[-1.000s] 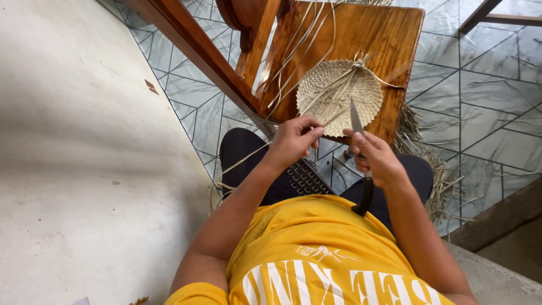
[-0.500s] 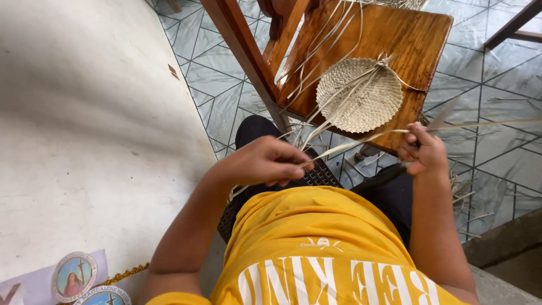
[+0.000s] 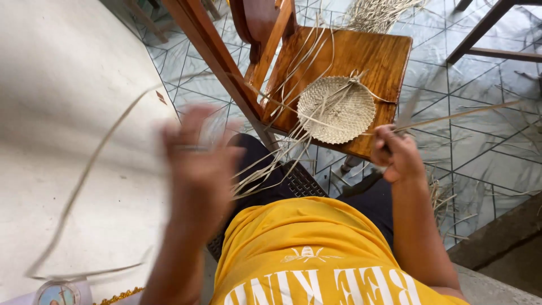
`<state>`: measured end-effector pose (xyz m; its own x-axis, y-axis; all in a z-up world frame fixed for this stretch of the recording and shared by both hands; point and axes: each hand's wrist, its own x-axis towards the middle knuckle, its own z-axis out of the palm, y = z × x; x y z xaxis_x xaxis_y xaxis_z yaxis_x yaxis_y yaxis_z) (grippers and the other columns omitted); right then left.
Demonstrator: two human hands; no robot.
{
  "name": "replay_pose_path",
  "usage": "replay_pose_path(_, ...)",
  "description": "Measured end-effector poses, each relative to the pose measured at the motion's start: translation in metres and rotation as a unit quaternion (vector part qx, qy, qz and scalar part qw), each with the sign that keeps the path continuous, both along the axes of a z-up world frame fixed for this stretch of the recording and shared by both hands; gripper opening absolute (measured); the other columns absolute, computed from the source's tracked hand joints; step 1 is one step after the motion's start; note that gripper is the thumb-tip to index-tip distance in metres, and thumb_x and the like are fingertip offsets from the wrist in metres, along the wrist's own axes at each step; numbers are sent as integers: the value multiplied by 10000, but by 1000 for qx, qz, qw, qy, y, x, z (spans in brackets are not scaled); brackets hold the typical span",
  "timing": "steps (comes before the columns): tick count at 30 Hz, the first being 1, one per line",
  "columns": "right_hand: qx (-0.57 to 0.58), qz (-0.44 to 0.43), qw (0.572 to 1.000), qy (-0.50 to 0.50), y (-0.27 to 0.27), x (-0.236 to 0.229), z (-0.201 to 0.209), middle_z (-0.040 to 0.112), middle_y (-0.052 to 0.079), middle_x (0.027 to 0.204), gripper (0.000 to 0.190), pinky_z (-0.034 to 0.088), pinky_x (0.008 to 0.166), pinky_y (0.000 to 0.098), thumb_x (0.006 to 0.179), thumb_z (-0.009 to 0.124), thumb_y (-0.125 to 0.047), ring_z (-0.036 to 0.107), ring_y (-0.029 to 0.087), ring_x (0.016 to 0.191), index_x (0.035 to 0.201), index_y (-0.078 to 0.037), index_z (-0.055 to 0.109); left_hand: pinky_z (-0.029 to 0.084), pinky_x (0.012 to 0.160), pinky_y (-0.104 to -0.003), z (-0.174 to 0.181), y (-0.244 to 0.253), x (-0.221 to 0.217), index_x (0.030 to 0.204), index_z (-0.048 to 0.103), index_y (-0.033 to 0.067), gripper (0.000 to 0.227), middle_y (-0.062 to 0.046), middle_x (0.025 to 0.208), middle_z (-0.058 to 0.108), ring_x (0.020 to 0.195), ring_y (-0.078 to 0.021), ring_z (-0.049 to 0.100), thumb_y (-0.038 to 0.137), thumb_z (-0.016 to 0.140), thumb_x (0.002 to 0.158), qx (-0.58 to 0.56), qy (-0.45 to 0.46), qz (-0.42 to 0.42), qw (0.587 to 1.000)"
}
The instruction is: Weaving a fan from dried plant fibers and trimming the edges with a knife.
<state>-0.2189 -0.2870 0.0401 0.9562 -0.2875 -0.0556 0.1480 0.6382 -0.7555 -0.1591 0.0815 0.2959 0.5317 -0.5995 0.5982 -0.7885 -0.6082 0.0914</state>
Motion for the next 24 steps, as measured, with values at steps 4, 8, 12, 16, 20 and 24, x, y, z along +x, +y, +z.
replay_pose_path(4, -14, 81, 995, -55, 41, -7, 26, 649, 63, 666, 102, 270, 283, 231, 992, 660, -86, 375, 72, 373, 1036, 1, 690, 153, 1241, -674, -85, -82, 1, 1298, 723, -15, 428, -254, 1474, 609, 1498, -384, 408, -30, 662, 875, 53, 36, -109, 992)
replay_pose_path(8, -4, 169, 983, -65, 47, -21, 39, 589, 90, 630, 175, 269, 406, 214, 1025, 633, -115, 388, 92, 453, 1026, 55, 674, 378, 964, -598, -110, -117, 6, 1291, 613, 81, 426, -109, 1245, 713, 1139, -330, 577, 366, 649, 976, 193, 288, -171, 922)
replay_pose_path(12, -30, 158, 985, -68, 20, -28, 28, 574, 74, 631, 184, 339, 453, 237, 1017, 618, -134, 467, 132, 506, 971, 38, 658, 584, 598, -280, -113, -111, 9, 1125, 746, 0, 293, -72, 769, 707, 624, -139, 665, 254, 630, 1036, 1, 714, -183, 675)
replay_pose_path(16, -48, 107, 989, -89, -6, -18, 0, 478, 120, 479, 218, 374, 328, 236, 1043, 517, -36, 314, 67, 331, 973, 132, 636, 645, 551, -279, -170, -95, 19, 1085, 747, -23, 201, -98, 696, 674, 589, -188, 735, 132, 620, 1074, -153, 768, -214, 584)
replay_pose_path(20, -54, 100, 993, -14, -30, -10, -25, 474, 82, 558, 245, 333, 347, 211, 1123, 476, -150, 317, 46, 354, 1093, 44, 623, 613, 457, -260, -199, -69, 32, 1060, 743, -16, 188, -122, 726, 690, 536, -161, 705, 161, 723, 997, -190, 790, -177, 556)
replay_pose_path(24, -186, 62, 977, 88, -48, -4, -60, 557, 129, 726, 394, 319, 342, 204, 1225, 408, -326, 350, 49, 335, 1295, 4, 612, 543, 442, -235, -215, -42, 39, 1023, 796, 60, 266, -80, 698, 694, 487, -91, 558, 292, 666, 1037, -145, 757, -164, 615)
